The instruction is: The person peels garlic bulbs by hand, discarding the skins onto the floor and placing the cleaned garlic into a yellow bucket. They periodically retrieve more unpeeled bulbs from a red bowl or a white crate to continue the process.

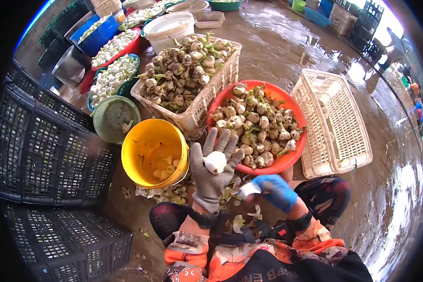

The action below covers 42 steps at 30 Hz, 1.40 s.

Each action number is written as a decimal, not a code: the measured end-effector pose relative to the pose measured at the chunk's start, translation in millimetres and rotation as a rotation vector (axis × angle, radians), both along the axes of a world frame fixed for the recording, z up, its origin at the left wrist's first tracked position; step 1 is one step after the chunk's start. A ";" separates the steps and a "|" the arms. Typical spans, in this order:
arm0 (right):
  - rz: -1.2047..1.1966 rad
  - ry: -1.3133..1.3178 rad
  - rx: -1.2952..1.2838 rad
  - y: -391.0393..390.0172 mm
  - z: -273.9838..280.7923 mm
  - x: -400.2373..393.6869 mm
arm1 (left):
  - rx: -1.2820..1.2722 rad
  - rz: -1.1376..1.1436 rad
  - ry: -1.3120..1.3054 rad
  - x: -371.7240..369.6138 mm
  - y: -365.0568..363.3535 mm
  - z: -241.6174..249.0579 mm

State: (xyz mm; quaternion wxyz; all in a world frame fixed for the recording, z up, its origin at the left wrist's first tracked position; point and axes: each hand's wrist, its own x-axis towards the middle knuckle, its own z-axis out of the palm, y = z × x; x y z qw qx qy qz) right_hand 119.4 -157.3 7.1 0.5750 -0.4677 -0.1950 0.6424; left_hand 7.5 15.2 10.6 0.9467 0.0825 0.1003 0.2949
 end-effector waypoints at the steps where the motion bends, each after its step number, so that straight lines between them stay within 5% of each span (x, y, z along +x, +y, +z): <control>1: 0.133 -0.605 -0.007 1.0 -19.5 -4.1 | -0.017 -0.033 -0.029 1.8 -0.6 -6.6; 2: 0.264 -1.214 -0.019 4.2 -52.8 -9.0 | -0.016 -0.046 -0.029 3.1 -3.5 -7.8; 4: -0.229 -0.838 0.125 18.2 -58.1 -14.5 | 0.309 0.015 0.172 5.3 -8.6 -9.1; 6: -0.240 -0.142 -0.126 33.9 11.5 -5.4 | 0.384 0.004 0.122 4.0 -8.1 -21.2; 8: -0.096 -0.051 -0.037 46.7 13.5 -0.8 | 0.670 -0.089 0.323 9.3 -7.9 -19.9; 10: -0.041 -0.062 -0.027 50.9 -7.3 0.2 | 0.651 -0.048 0.428 14.4 -15.3 -10.1; 12: -0.373 -0.637 0.155 57.1 0.4 -10.8 | 0.879 0.015 0.827 13.8 -13.9 -8.1; 13: -0.479 -0.886 0.301 59.6 -10.9 -9.5 | 0.790 -0.038 0.847 10.3 -16.2 -4.2; 18: -0.434 -1.071 0.383 56.2 -6.4 2.1 | 0.535 -0.050 0.700 10.2 -23.9 3.0; 20: -0.327 -1.386 0.179 52.5 -7.7 5.2 | 0.750 -0.051 0.820 9.6 -23.7 -5.8; 21: -0.398 -1.439 0.298 56.1 -24.9 8.9 | 0.795 -0.096 0.887 10.4 -23.5 -6.8; 23: -0.244 -1.634 0.028 57.1 -17.6 2.4 | 1.216 0.201 0.863 14.2 -24.1 -22.9; 24: -0.215 -1.638 0.093 57.8 -17.0 2.5 | 1.403 0.380 0.872 16.2 -24.3 -30.8; 26: -0.190 -1.603 0.020 59.7 -7.5 0.2 | 1.136 0.152 0.920 11.7 -27.3 -18.7; 34: -0.318 -1.695 -0.011 59.8 -28.9 -11.2 | 1.302 0.232 0.973 9.5 -28.2 -24.0; 37: -0.319 -1.740 0.024 57.9 -31.9 -6.7 | 1.134 0.127 0.954 10.8 -31.8 0.3; 40: -0.285 -1.749 -0.031 58.6 -33.3 7.8 | 1.368 0.170 0.898 10.6 -27.0 -13.6; 42: -0.321 -1.751 -0.038 58.7 -36.0 25.8 | 0.921 -0.117 0.750 4.8 -31.8 -1.6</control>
